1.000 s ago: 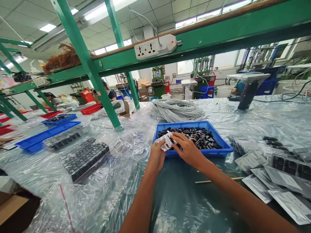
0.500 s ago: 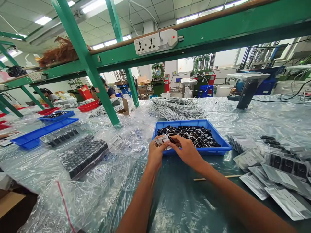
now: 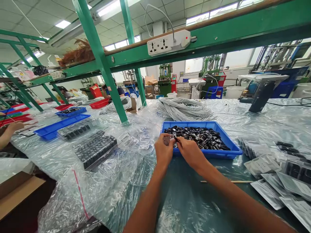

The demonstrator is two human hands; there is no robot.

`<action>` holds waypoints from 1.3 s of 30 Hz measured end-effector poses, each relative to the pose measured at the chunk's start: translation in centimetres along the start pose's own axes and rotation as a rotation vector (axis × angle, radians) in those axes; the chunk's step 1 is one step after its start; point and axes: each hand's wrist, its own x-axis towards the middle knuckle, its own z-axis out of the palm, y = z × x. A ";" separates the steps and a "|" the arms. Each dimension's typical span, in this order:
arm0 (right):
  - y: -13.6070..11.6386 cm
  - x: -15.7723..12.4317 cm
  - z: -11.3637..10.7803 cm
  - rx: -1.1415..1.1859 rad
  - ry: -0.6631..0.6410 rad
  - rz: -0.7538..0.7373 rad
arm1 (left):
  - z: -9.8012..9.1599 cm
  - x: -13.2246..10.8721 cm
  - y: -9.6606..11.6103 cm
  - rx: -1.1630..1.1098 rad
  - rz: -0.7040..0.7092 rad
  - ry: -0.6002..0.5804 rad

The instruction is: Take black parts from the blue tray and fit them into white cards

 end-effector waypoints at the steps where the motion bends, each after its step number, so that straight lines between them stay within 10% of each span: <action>1: -0.2 -0.1 0.2 -0.012 0.001 0.013 | 0.1 -0.1 0.0 0.029 0.049 0.020; 8: 0.8 0.2 0.5 0.065 0.135 -0.023 | -2.1 1.7 -1.0 0.245 0.248 0.360; 14: 0.9 -0.5 -5.9 -0.190 -0.071 -0.070 | -5.9 4.3 -2.6 0.535 0.168 0.654; 19: 1.7 -6.2 -7.5 -0.460 -0.532 0.032 | -3.3 3.2 -1.1 0.465 0.461 0.384; 22: 3.2 -10.4 -5.8 -0.676 -0.457 0.085 | 0.1 0.6 0.1 0.359 0.602 0.044; 27: 4.5 -14.7 -6.9 -0.647 -0.274 -0.241 | 3.8 -3.2 0.0 0.259 0.647 -0.435; 31: 4.5 -17.2 -10.1 -0.398 -0.153 -0.245 | 4.1 -3.6 -0.5 0.213 0.602 -0.520; 39: 11.6 -22.3 -15.0 -0.431 -0.158 0.414 | 4.3 -3.7 0.1 0.166 0.543 -0.595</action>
